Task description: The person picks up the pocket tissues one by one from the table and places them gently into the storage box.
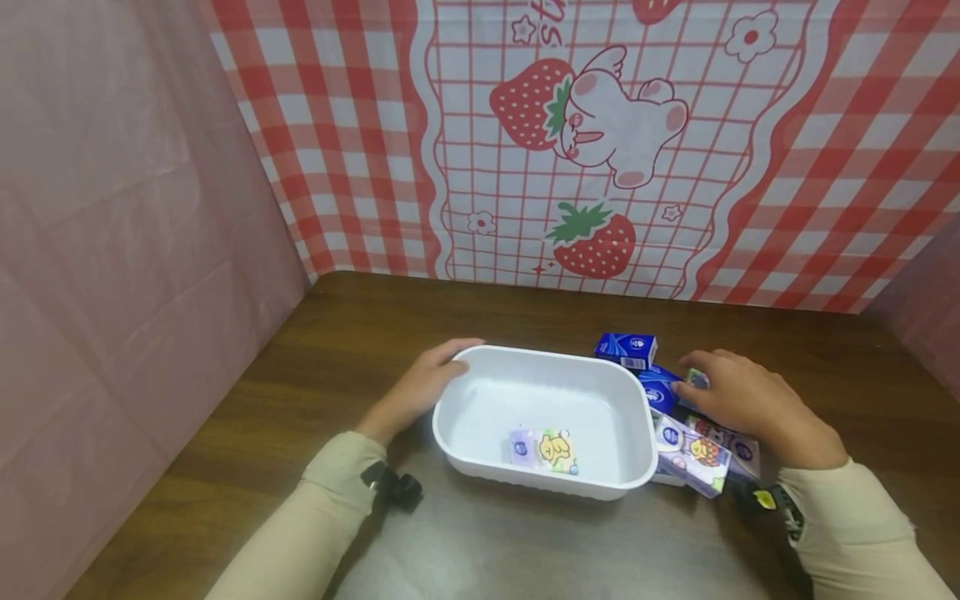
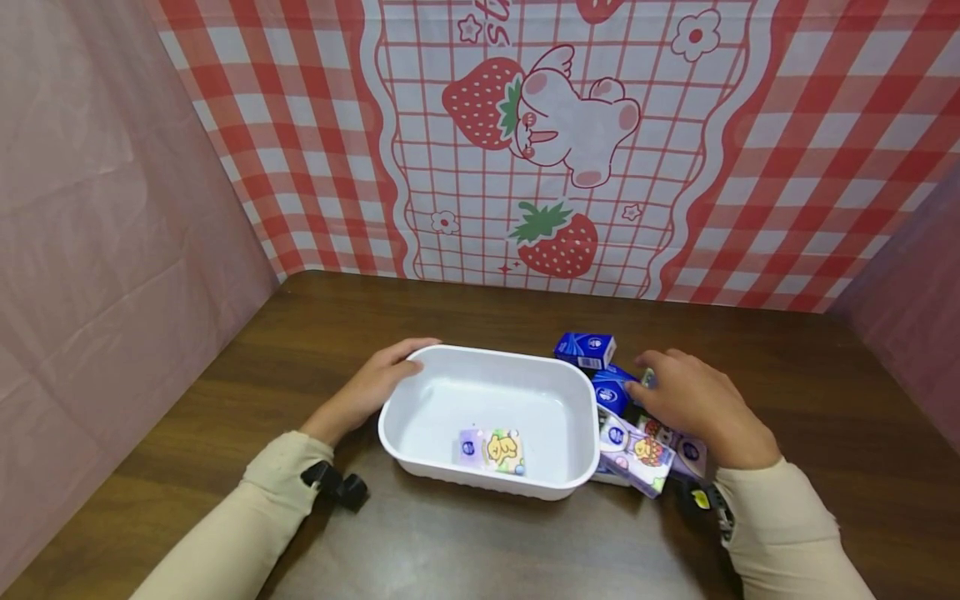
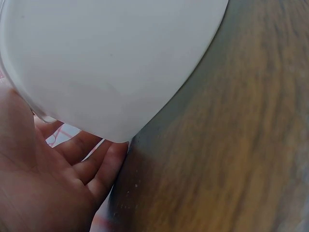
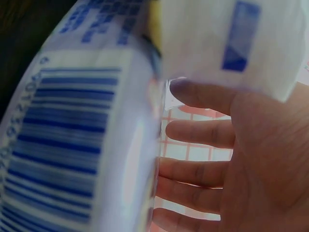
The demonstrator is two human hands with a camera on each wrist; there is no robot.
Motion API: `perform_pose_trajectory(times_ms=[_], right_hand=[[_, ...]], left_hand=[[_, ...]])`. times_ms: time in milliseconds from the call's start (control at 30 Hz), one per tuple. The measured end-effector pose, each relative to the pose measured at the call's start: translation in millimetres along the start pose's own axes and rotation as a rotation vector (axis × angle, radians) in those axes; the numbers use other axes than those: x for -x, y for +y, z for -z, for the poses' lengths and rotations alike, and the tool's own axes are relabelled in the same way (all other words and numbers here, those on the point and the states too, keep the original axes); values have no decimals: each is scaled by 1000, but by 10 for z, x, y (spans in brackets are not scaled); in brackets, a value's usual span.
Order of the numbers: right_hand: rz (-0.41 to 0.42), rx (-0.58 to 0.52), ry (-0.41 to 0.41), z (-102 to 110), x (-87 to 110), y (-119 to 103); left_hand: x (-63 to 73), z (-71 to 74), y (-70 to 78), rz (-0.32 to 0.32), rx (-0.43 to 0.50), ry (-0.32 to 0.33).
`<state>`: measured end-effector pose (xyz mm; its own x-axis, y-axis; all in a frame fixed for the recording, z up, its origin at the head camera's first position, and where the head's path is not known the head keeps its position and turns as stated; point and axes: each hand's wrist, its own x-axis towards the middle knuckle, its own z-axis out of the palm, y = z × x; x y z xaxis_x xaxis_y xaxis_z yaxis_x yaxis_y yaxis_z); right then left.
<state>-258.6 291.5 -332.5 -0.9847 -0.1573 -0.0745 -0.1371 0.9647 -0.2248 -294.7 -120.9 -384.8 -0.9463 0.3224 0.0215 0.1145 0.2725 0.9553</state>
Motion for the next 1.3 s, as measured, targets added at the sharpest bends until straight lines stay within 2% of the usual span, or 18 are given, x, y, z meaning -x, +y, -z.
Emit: perform_pose_trajectory(times_ms=[1300], right_hand=[[18, 33, -11, -57, -25, 46]], left_hand=[[10, 4, 0, 11, 4, -3]])
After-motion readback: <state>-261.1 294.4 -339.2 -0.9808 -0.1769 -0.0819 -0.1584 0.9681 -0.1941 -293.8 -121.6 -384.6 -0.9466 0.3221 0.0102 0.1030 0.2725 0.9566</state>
